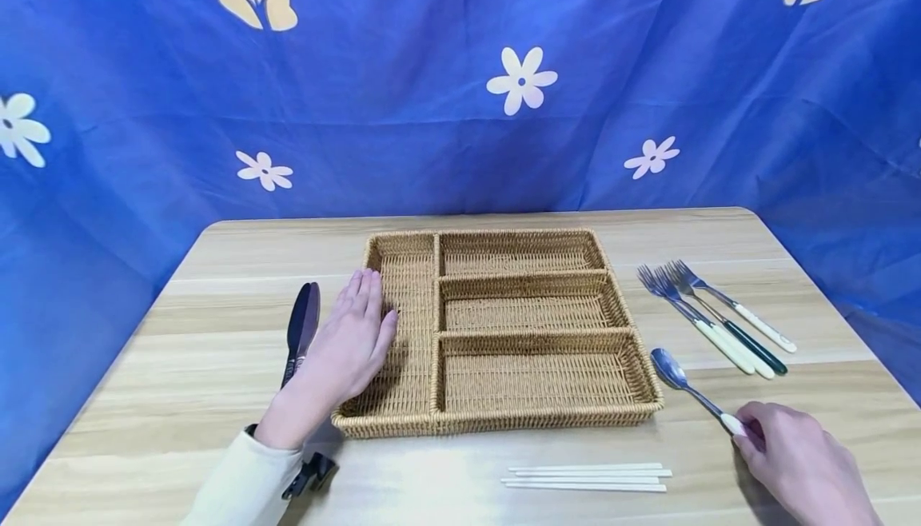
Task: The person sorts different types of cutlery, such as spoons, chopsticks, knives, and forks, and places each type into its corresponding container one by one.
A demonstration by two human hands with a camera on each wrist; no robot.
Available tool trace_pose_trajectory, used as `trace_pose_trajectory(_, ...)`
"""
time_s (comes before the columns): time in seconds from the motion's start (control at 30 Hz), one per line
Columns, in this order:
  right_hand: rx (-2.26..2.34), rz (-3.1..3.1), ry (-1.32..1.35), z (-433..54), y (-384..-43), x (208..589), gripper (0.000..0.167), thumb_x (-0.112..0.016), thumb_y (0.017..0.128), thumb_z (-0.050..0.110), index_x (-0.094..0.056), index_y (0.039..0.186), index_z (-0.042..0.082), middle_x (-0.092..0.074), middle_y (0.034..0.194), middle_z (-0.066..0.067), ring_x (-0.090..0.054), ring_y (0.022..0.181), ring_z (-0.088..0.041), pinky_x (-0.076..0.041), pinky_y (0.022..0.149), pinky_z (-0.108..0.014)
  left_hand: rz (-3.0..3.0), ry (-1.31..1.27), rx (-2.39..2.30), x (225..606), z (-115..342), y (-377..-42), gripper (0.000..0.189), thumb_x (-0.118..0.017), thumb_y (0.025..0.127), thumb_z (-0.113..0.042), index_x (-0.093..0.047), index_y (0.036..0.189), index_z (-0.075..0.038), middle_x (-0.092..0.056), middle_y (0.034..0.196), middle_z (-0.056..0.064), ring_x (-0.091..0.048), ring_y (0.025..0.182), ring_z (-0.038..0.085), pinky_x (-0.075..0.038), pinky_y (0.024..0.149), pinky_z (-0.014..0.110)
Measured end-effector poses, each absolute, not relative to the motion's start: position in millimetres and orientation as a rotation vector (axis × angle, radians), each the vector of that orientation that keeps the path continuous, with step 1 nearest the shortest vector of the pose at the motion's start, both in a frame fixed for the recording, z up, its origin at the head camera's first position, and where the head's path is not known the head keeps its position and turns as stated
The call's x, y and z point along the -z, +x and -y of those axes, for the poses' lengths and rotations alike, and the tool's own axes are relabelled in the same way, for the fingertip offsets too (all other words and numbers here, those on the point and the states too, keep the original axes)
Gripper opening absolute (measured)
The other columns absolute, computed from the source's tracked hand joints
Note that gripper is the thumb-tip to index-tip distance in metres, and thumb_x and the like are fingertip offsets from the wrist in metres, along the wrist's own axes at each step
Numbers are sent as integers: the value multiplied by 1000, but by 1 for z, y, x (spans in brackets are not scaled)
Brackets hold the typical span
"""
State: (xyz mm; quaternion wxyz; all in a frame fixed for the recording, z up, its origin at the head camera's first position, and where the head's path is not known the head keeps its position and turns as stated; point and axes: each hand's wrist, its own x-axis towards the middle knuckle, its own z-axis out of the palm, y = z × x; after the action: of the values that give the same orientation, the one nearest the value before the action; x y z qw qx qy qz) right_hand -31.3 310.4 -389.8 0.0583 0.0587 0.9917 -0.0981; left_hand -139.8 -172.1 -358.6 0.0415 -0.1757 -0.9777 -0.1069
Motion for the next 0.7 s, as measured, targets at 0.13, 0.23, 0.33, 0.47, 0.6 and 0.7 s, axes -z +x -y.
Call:
trace_pose_trajectory(0.13, 306, -3050, 154, -309, -31, 385, 10, -72, 80, 6, -68, 89, 7, -53, 69, 3, -49, 63, -18, -42, 47, -43, 2985, -544, 314, 360, 172, -139, 63, -32, 105, -28, -15, 145, 18, -13, 152, 36, -10, 143, 46, -9, 118, 52)
trace_pose_trajectory(0.23, 316, -3103, 115, -308, -32, 380, 12, -73, 79, 5, -68, 89, 5, -55, 70, 2, -51, 62, -19, -44, 46, -46, 2969, -543, 312, 361, 172, -140, 63, -33, 105, -27, -16, 144, 19, -14, 151, 38, -11, 142, 47, -9, 118, 53)
trace_pose_trajectory(0.33, 308, -3157, 89, -308, -34, 375, 12, -74, 77, 4, -67, 87, 4, -55, 68, 2, -49, 60, -18, -43, 45, -45, 2964, -537, 311, 361, 172, -140, 63, -34, 105, -26, -16, 144, 20, -14, 151, 38, -12, 142, 48, -9, 118, 54)
trace_pose_trajectory(0.47, 291, -3274, 27, -308, -37, 368, 14, -76, 72, 2, -67, 83, 6, -55, 66, 0, -50, 57, -20, -42, 42, -45, 2973, -529, 310, 361, 173, -139, 64, -34, 105, -26, -15, 144, 20, -12, 151, 38, -10, 142, 49, -9, 118, 54)
trace_pose_trajectory(0.6, 279, -3378, -53, -307, -43, 361, 15, -76, 69, 2, -67, 80, 7, -57, 66, -2, -52, 56, -21, -41, 40, -48, 2977, -527, 313, 361, 172, -139, 64, -34, 105, -26, -13, 144, 20, -11, 150, 39, -8, 142, 49, -9, 117, 55)
trace_pose_trajectory(0.7, 280, -3399, -80, -305, -48, 356, 15, -74, 70, 1, -65, 79, 9, -55, 65, -2, -48, 54, -20, -38, 38, -45, 2971, -533, 313, 361, 172, -140, 64, -34, 104, -26, -14, 144, 20, -11, 150, 40, -7, 142, 49, -8, 118, 55)
